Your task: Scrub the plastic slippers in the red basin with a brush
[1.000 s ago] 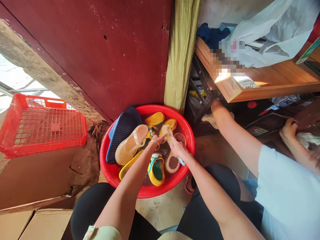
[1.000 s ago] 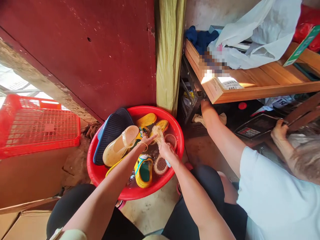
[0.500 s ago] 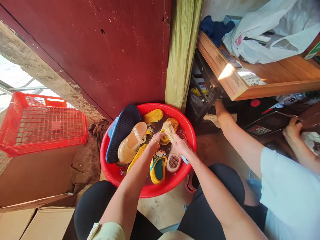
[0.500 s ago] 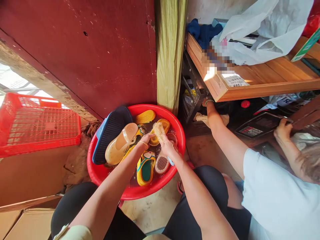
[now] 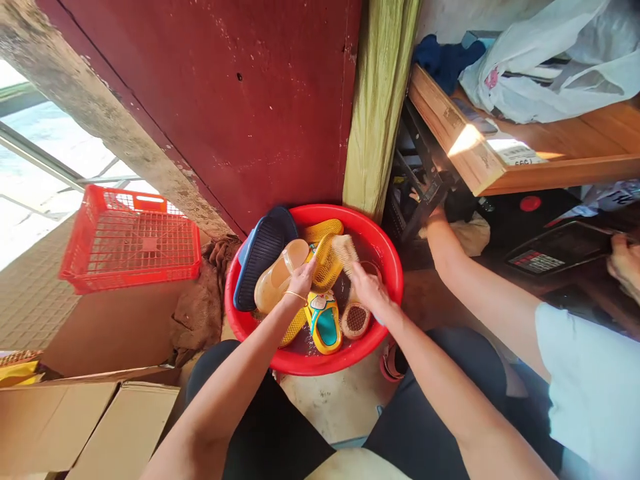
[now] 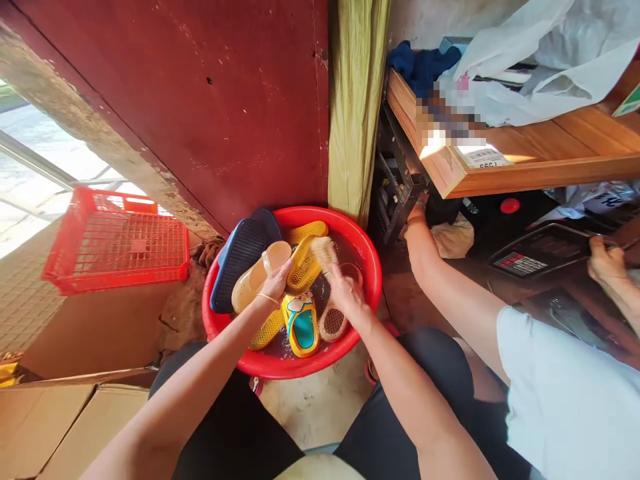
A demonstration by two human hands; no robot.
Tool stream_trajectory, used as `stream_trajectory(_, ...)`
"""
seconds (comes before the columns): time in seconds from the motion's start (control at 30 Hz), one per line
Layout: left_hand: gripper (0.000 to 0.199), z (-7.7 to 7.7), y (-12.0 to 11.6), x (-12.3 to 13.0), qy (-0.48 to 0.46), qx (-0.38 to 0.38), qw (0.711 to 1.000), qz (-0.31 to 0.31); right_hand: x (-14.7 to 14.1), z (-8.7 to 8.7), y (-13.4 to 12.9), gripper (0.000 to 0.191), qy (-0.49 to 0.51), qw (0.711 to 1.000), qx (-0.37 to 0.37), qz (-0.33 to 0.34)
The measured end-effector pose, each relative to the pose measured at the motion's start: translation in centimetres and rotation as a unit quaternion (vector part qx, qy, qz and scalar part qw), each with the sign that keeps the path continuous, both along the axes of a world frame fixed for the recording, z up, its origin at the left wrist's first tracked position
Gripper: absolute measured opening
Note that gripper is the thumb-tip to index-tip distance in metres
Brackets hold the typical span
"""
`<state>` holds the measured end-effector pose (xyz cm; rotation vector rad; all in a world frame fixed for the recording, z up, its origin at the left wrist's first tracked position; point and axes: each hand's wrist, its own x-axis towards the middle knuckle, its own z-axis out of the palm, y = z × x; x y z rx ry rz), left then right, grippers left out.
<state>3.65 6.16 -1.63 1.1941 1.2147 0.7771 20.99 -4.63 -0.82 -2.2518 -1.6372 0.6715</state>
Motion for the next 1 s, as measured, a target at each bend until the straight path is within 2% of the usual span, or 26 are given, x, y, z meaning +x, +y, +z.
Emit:
stream_trajectory(0.13,0.049,2.7,-1.6,-3.6,0.077,0.076,0.993,-0.048,2.2,0.1,1.2,0.051,0.038,0.997,0.053,-0.052)
stream_trajectory(0.2,0.049,3.5,-2.3,-5.0,0.128,0.125,0.982,-0.063,2.0,0.1,1.2,0.053,0.043,0.996,0.059,-0.047)
stream_trajectory(0.27,0.045,3.6,-3.0,-5.8,0.197,0.18,0.959,-0.095,1.3,0.0,0.9,0.056,0.04,0.998,0.048,-0.028)
stream_trajectory(0.4,0.034,2.9,-4.4,-5.6,0.345,0.261,0.878,-0.205,0.9,0.0,0.7,0.056,0.024,0.998,0.045,-0.036)
stream_trajectory(0.47,0.032,2.3,-4.9,-5.0,0.391,0.279,0.846,-0.232,1.1,0.1,0.8,0.054,0.027,0.997,0.059,-0.045)
stream_trajectory(0.53,0.033,1.8,-5.2,-4.4,0.417,0.291,0.826,-0.243,1.2,0.0,1.1,0.054,0.031,0.997,0.065,-0.04)
stream_trajectory(0.77,0.045,-0.3,-5.6,-3.0,0.466,0.323,0.767,-0.301,0.5,0.2,1.1,0.054,0.056,0.995,0.075,-0.021)
stream_trajectory(1.0,0.053,-1.4,-5.8,-2.4,0.453,0.327,0.761,-0.331,0.5,1.1,0.2,0.057,0.078,0.995,0.039,-0.045)
